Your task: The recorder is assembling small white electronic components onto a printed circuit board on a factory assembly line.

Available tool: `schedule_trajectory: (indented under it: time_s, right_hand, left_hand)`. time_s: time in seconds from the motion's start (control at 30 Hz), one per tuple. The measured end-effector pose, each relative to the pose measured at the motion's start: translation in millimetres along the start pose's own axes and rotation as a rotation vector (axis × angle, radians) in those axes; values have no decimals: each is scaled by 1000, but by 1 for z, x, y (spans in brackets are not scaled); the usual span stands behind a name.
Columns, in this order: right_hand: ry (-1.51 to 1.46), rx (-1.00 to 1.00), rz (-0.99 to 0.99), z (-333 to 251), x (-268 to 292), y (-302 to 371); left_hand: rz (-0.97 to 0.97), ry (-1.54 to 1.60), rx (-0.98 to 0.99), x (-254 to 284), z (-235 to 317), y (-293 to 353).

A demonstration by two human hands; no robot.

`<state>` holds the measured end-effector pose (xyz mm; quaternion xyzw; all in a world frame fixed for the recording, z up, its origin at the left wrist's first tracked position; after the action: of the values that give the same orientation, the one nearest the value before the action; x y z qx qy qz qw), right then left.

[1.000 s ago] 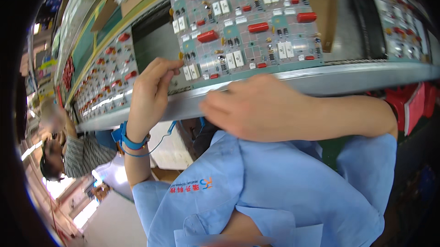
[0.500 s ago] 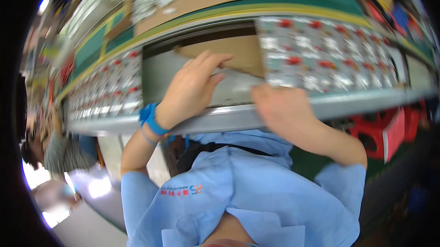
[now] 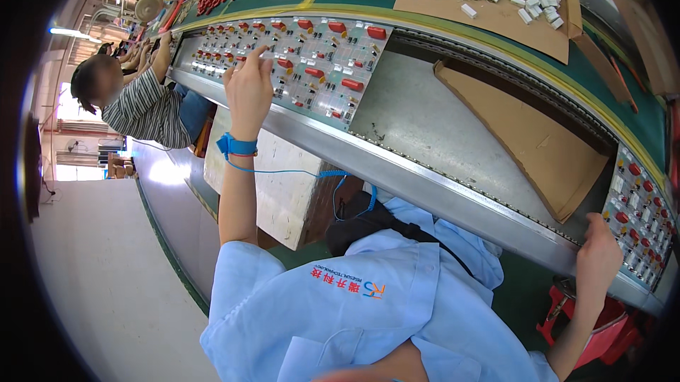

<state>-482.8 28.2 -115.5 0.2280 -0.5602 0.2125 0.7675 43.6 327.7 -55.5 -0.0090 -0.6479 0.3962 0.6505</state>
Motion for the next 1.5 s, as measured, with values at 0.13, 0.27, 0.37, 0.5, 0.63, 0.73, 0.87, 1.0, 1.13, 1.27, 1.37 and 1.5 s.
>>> schedule_trajectory:
  time_s: [0.13, 0.27, 0.37, 0.5, 0.63, 0.73, 0.87, 1.0, 1.13, 1.27, 1.37, 1.5]
  right_hand:
    - [51, -101, 16, 39, -11, 6]
    - [167, -258, -56, 91, -32, 11]
    - [293, -248, -28, 126, -44, 9]
    - [166, -244, 71, 86, 6, -27]
    - [-47, 86, 402, -11, 68, -92]
    - [-132, 365, 564, -87, 105, -144]
    - [-125, 485, 760, -142, 122, -200]
    - [8, 635, 972, -162, 125, -216]
    - [-5, 705, 848, -163, 110, -219]
    - [-65, 738, 864, -163, 114, -215]
    - [-106, 774, 900, -166, 121, -213]
    - [-123, 776, 901, -165, 120, -219]
  left_hand:
    - [-100, -186, 110, -11, -23, 10]
    - [-147, -209, 102, -19, -17, 20]
    - [-136, -204, 86, -24, -21, 28]
    - [-133, -79, 121, -18, -8, 18]
    - [-213, 118, 116, -19, 15, 22]
    - [-292, 255, 34, -17, 60, 27]
    - [-395, 361, -144, -24, 134, 25]
    - [-510, 414, -307, -27, 197, 22]
    - [-468, 461, -439, -28, 233, -17]
    - [-212, 339, -365, -78, 226, -107]
    - [-234, 284, -297, -125, 222, -149]
    - [-16, 205, -548, -128, 255, -153]
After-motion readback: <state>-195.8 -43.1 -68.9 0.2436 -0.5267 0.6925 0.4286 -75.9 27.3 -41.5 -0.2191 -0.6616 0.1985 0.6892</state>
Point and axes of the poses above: each hand's wrist, its own y-axis away from the middle knuckle, its own x-axis out of the back of the hand, z = x × y, the point moved 9 cm from there along -y, towards the middle knuckle, and after that the axes turned 15 degrees about y, right-handed, at the moved point
